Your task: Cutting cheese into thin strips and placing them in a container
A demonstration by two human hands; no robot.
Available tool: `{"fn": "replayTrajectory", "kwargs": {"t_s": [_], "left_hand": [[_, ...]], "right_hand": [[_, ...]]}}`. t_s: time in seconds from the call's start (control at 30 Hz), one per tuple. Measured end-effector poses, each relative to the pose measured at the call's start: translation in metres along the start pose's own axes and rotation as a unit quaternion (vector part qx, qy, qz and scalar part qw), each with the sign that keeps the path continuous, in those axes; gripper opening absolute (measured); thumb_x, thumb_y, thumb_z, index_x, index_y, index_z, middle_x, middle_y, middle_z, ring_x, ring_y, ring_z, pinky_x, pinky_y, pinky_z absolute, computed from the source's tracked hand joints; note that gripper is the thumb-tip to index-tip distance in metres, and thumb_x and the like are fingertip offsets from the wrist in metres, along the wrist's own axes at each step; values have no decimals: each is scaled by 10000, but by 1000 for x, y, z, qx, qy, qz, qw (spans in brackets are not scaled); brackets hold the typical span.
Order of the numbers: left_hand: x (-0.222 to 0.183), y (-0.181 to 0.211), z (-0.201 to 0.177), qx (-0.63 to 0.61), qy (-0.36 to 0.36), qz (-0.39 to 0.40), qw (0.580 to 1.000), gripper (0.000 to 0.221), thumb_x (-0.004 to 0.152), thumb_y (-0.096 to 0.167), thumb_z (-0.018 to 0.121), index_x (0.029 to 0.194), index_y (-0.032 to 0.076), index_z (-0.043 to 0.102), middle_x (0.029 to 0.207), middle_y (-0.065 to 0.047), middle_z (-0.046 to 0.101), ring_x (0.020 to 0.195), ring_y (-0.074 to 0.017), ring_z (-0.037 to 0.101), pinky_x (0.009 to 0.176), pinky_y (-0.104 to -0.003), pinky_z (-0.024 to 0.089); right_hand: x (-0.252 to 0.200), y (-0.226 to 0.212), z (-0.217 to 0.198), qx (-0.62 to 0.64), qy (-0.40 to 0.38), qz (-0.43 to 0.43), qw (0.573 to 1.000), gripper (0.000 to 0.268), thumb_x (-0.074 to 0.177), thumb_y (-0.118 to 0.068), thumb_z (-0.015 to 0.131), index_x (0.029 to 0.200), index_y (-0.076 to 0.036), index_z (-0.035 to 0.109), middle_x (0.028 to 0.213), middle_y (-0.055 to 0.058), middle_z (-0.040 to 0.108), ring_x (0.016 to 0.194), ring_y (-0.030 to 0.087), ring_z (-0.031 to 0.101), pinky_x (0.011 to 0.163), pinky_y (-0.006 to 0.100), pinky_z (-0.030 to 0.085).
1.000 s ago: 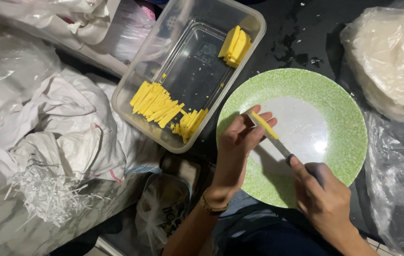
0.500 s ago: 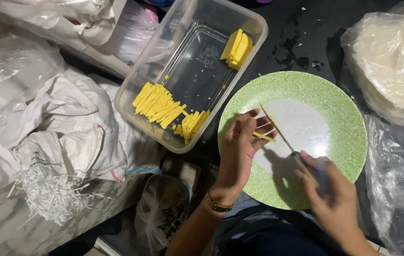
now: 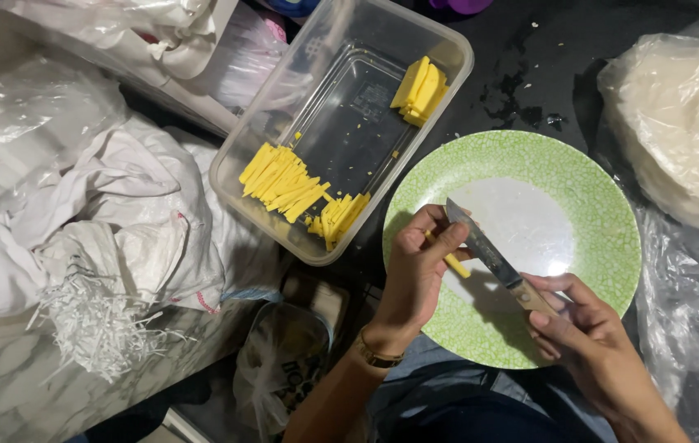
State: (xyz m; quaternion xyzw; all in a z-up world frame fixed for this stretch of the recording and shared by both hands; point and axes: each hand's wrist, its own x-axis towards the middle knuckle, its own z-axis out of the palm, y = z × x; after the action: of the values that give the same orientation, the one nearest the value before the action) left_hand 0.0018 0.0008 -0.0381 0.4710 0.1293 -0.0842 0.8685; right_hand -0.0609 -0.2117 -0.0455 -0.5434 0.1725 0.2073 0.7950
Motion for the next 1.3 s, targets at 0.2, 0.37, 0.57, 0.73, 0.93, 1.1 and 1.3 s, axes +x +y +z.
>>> {"fn": "replayTrajectory", "kwargs": {"t_s": [0.2, 0.37, 0.57, 0.73, 0.93, 1.1, 1.3], "left_hand": [[-2, 0, 5, -38, -6, 23, 999, 146, 971, 148, 698, 1082, 80, 631, 977, -22, 639, 913, -149, 616, 842, -308, 548], [-4, 3, 11, -46, -5, 28, 999, 190, 974, 209, 696, 1079, 96, 583, 947, -18, 584, 871, -135, 557, 821, -285, 510], [-1, -14, 9, -123, -3, 36, 992, 207, 991, 201, 699, 1129, 92, 591, 1031, -25, 592, 946, -141, 550, 882, -246, 488], [-1, -19, 21, -177, -15, 60, 982, 197, 1021, 210, 680, 1143, 72, 609, 1137, -96, 686, 1091, -196, 665, 1006, -297, 532], [-18, 52, 16, 41, -6, -1, 999, 289, 1104, 329, 463, 1147, 64, 568, 773, -10, 568, 605, -111, 529, 579, -278, 490], [19, 133, -50, 493, -205, 218, 817, 303, 999, 317, 379, 966, 79, 563, 1018, -64, 544, 831, -150, 507, 645, -249, 427], [52, 162, -93, 805, 77, -13, 588, 188, 992, 8, 517, 1071, 113, 651, 1366, -140, 588, 1236, -348, 580, 899, -544, 542]], "right_hand": [[1, 3, -2, -51, 21, -10, 998, 383, 889, 46, 653, 1272, 27, 664, 1106, 176, 728, 755, 130, 528, 637, 217, 371], [0, -5, 10, -9, 24, 3, 1000, 382, 884, 59, 619, 1266, 71, 633, 1213, 250, 731, 994, 210, 617, 781, 263, 441], [1, -6, 14, 11, -3, -23, 1000, 350, 911, 25, 623, 1258, 56, 613, 958, 136, 604, 647, 120, 421, 576, 225, 317], [3, -2, 9, 51, -32, -58, 996, 361, 907, 31, 623, 1267, 21, 591, 824, 103, 540, 583, 127, 389, 507, 232, 274], [-5, -6, -26, 43, 12, -108, 993, 438, 887, -28, 640, 1321, -69, 600, 790, 56, 561, 554, 92, 431, 498, 226, 324], [-6, -16, -35, 5, 56, -168, 984, 391, 965, -54, 556, 1353, -98, 573, 960, 147, 548, 716, 160, 454, 534, 258, 289], [0, 4, -44, 31, 24, -114, 993, 382, 939, 12, 565, 1310, -81, 569, 819, 98, 508, 591, 141, 364, 511, 266, 272]]}}
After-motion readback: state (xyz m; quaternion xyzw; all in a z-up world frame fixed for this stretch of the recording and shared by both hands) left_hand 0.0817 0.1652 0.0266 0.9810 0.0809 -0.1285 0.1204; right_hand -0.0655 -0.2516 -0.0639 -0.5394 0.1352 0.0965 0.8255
